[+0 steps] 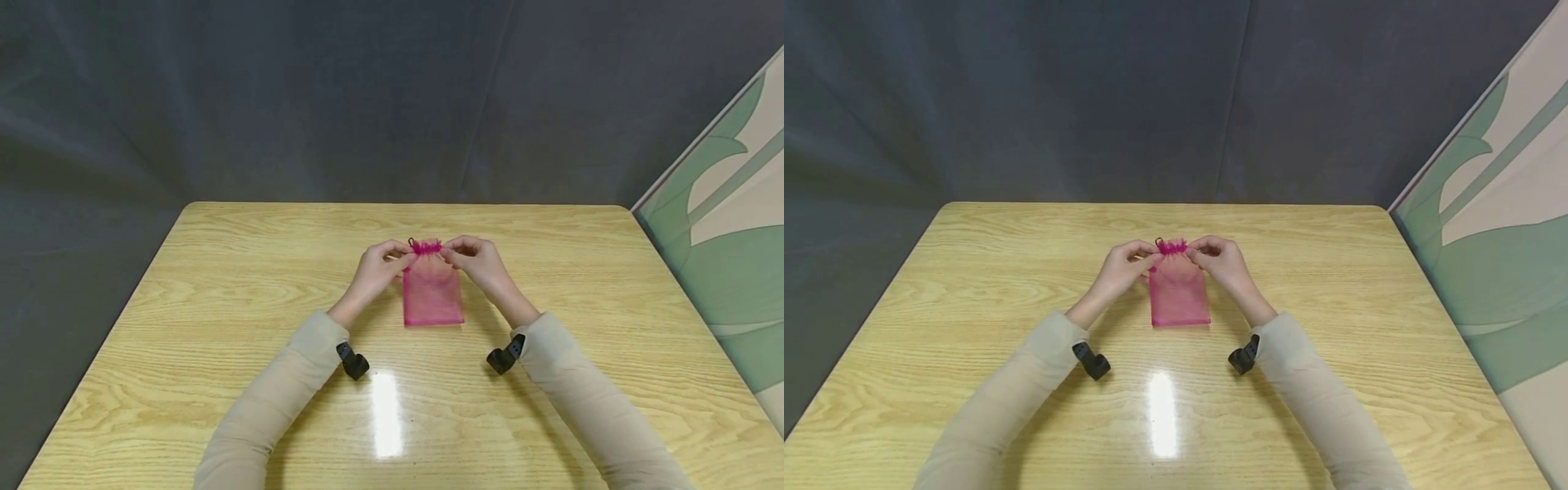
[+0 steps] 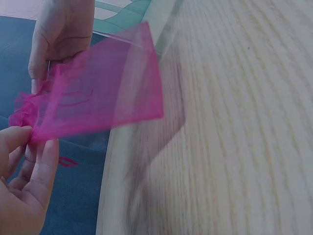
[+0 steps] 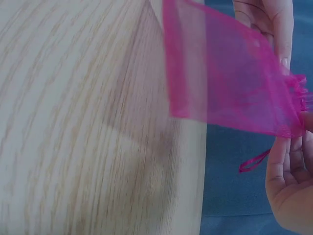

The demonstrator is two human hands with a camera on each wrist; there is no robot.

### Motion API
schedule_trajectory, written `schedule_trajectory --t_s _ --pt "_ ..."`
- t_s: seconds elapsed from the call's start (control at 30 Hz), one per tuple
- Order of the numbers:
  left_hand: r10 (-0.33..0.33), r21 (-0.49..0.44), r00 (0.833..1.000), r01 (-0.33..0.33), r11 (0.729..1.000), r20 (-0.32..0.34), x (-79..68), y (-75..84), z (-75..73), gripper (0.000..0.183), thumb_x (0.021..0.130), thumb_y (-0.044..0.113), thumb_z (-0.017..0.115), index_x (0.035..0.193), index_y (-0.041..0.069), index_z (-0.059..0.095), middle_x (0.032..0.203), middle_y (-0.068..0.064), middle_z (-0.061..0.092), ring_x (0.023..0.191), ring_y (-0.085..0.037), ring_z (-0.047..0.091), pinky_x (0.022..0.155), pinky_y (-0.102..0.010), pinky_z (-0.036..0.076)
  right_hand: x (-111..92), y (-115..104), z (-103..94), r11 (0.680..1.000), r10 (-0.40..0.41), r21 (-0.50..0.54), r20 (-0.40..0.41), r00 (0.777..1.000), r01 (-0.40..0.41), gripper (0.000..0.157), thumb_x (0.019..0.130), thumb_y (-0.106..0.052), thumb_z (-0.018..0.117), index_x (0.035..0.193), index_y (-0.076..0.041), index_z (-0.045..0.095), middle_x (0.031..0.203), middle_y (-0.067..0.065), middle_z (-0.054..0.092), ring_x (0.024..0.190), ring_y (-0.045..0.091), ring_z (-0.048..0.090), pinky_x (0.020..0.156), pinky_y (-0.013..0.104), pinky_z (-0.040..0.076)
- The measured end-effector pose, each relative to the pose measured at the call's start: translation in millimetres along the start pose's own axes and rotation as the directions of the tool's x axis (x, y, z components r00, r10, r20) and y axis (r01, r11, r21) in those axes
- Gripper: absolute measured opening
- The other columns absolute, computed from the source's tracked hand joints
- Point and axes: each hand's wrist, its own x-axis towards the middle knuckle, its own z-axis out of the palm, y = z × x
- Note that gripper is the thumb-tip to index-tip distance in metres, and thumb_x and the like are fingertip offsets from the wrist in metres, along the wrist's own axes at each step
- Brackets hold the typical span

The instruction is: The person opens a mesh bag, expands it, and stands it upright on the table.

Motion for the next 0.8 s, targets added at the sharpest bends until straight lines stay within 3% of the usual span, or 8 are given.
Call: schedule_trajectory --t_s 0.2,0.47,0.8 --pt "0.011 -0.020 0.999 -0.012 1.000 -0.048 -0.1 3.8 0.6 0.019 0.092 0.015 0.062 0.104 0.001 0.068 0.103 -0.017 0.067 0.075 -0.008 0.061 0.077 -0.047 0.059 1.8 0.7 3.7 0.997 0.026 0.076 -0.046 0.999 -0.023 0.024 0.094 -0.009 0.055 0.108 0.009 0.060 0.074 -0.018 0.060 0.074 -0.001 0.058 0.070 0.014 0.052" --pt "0.002 -0.055 0.995 -0.008 0.998 -0.102 0.7 6.7 0.7 0.020 0.091 0.016 0.065 0.104 0.001 0.069 0.103 -0.017 0.069 0.071 -0.003 0.060 0.066 -0.025 0.059 1.5 -0.3 6.4 0.990 0.050 0.138 -0.080 0.996 -0.038 0.025 0.094 -0.008 0.054 0.110 0.010 0.059 0.073 -0.017 0.061 0.073 -0.001 0.059 0.072 0.017 0.054" --pt "-0.022 -0.087 0.992 0.012 0.996 -0.121 1.9 0.1 -5.5 0.020 0.094 0.016 0.061 0.106 0.002 0.067 0.100 -0.017 0.068 0.069 -0.003 0.062 0.066 -0.024 0.058 3.3 1.7 4.7 0.987 0.079 0.144 -0.051 0.996 -0.071 0.030 0.096 -0.015 0.057 0.114 0.008 0.059 0.078 -0.016 0.062 0.075 -0.002 0.061 0.078 0.020 0.057"
